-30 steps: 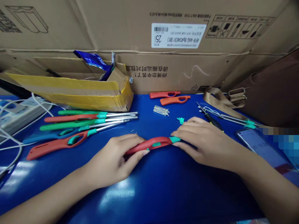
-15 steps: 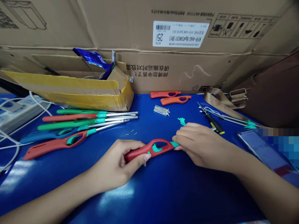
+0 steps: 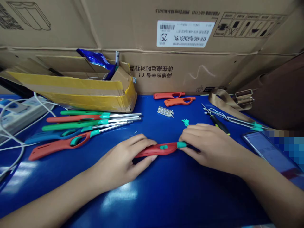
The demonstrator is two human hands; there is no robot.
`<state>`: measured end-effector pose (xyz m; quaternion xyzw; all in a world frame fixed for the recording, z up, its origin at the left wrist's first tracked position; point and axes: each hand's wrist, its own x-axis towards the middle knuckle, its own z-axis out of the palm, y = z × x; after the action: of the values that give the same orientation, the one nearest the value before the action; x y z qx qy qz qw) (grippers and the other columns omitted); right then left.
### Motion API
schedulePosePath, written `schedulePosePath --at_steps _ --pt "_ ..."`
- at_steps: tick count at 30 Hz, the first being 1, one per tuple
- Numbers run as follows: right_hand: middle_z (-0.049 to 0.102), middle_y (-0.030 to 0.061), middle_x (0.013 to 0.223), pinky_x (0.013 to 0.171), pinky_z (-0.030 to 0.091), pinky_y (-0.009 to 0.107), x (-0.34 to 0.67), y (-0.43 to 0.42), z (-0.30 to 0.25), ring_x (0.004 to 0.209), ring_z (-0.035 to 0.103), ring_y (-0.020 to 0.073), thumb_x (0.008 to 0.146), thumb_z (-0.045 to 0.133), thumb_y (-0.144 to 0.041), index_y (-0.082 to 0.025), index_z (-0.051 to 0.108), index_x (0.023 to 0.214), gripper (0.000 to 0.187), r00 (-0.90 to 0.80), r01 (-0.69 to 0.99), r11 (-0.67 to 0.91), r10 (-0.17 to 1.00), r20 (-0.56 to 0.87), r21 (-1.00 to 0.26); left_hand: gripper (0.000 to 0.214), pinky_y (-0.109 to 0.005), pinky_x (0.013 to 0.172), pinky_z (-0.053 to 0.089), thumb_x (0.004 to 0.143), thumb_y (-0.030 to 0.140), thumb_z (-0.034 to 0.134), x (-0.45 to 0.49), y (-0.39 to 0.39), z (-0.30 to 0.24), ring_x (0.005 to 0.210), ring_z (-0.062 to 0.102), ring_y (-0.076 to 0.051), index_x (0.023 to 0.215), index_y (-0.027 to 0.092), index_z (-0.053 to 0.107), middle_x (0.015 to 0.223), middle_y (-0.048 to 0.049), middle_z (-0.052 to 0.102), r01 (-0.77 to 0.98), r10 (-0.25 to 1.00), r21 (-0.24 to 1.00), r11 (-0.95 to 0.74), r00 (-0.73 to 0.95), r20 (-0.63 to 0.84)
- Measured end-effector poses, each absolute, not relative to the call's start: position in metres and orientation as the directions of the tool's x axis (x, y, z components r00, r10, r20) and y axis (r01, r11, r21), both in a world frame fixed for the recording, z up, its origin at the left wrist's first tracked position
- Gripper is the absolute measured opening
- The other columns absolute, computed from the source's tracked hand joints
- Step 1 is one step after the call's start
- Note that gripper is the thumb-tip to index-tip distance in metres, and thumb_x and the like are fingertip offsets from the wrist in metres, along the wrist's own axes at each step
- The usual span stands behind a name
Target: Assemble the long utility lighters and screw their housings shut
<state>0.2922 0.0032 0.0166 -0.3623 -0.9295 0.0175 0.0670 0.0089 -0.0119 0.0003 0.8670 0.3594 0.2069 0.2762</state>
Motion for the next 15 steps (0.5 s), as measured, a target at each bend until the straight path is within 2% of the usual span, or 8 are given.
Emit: schedulePosePath --at_steps 3,6,9,12,15 --pt "0.063 0.0015 0.085 0.074 0.038 0.033 0.299 0.005 0.023 0.078 0.058 0.0208 0.096 0.062 -0.026 -0.021 0.056 0.086 0.013 -0.687 0.722 0.691 0.721 0.096 -0.028 0.033 -0.023 0.092 0.049 0.100 0.030 0.060 0.007 -0.009 0.000 0.100 0.064 -0.013 0.133 0.023 0.059 0.113 -0.0022 0.064 0.538 0.754 0.604 -0.588 0.634 0.169" --pt "0.060 0.0012 0.082 0.066 0.034 0.032 0.303 0.008 0.026 0.072 0.055 0.0200 0.096 0.064 -0.028 -0.021 0.053 0.085 0.017 -0.667 0.744 0.668 0.743 0.051 0.006 0.028 -0.023 0.091 0.051 0.101 0.031 0.060 0.006 -0.007 -0.004 0.099 0.064 -0.013 0.128 0.022 0.062 0.112 -0.0025 0.063 0.538 0.745 0.594 -0.598 0.646 0.166" --pt "0.060 0.0008 0.080 0.064 0.034 0.031 0.304 0.009 0.027 0.070 0.055 0.0196 0.096 0.065 -0.029 -0.020 0.053 0.085 0.019 -0.649 0.760 0.649 0.760 -0.017 -0.008 0.027 -0.028 0.089 0.052 0.099 0.031 0.062 0.004 -0.006 -0.009 0.099 0.063 -0.016 0.124 0.022 0.064 0.110 -0.0036 0.063 0.556 0.735 0.543 -0.629 0.654 0.182" --pt "0.062 0.0015 0.083 0.068 0.036 0.031 0.304 0.008 0.029 0.077 0.058 0.0204 0.095 0.066 -0.031 -0.021 0.055 0.083 0.019 -0.669 0.743 0.667 0.739 -0.075 -0.055 0.028 -0.033 0.088 0.053 0.097 0.032 0.064 0.002 -0.005 -0.010 0.099 0.062 -0.020 0.123 0.021 0.066 0.109 -0.0052 0.064 0.600 0.733 0.463 -0.653 0.654 0.186" --pt "0.065 0.0022 0.083 0.068 0.038 0.032 0.305 0.007 0.033 0.079 0.061 0.0205 0.099 0.059 -0.038 -0.021 0.058 0.080 0.025 -0.678 0.735 0.672 0.732 -0.067 -0.095 0.028 -0.032 0.084 0.054 0.096 0.028 0.064 0.000 -0.006 -0.007 0.096 0.064 -0.019 0.123 0.022 0.066 0.111 -0.0054 0.064 0.616 0.740 0.460 -0.640 0.656 0.151"
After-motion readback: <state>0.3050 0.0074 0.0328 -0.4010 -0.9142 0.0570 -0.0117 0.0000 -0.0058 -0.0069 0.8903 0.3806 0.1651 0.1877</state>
